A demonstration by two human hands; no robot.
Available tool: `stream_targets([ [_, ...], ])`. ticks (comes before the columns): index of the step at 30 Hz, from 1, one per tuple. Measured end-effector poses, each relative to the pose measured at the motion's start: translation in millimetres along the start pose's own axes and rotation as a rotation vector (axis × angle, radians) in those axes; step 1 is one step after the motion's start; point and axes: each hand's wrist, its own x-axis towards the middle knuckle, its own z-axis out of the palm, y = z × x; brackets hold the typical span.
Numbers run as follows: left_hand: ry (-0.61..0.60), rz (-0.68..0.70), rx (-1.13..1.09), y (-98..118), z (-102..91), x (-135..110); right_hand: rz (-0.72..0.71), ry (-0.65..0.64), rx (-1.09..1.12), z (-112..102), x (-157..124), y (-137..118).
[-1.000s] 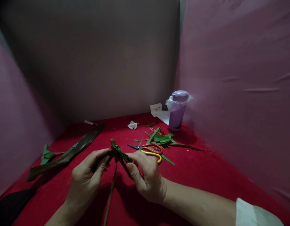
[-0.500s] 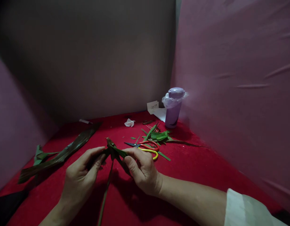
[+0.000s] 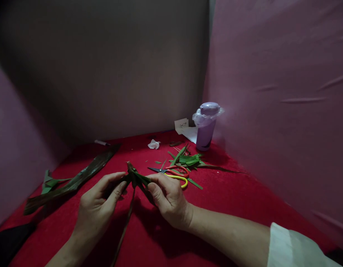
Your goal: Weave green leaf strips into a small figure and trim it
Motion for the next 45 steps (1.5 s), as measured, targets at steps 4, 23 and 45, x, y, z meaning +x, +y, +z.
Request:
stream_targets([
  [4,-0.017,-0.138,-0.13,3.0,1.1,0.6,0.01,0.032,-0.005,0.6,0.6,-0.2],
  [23,0.075,-0.223,-0.238,13.4,1.5,5.4,-0.027,0.1,-0.156,2.0,0.4,-1.7],
  [45,0.083,0.129,-0.149,10.2,-2.2,0.7,0.025,0.172,-0.147,2.5,-0.9,3.9],
])
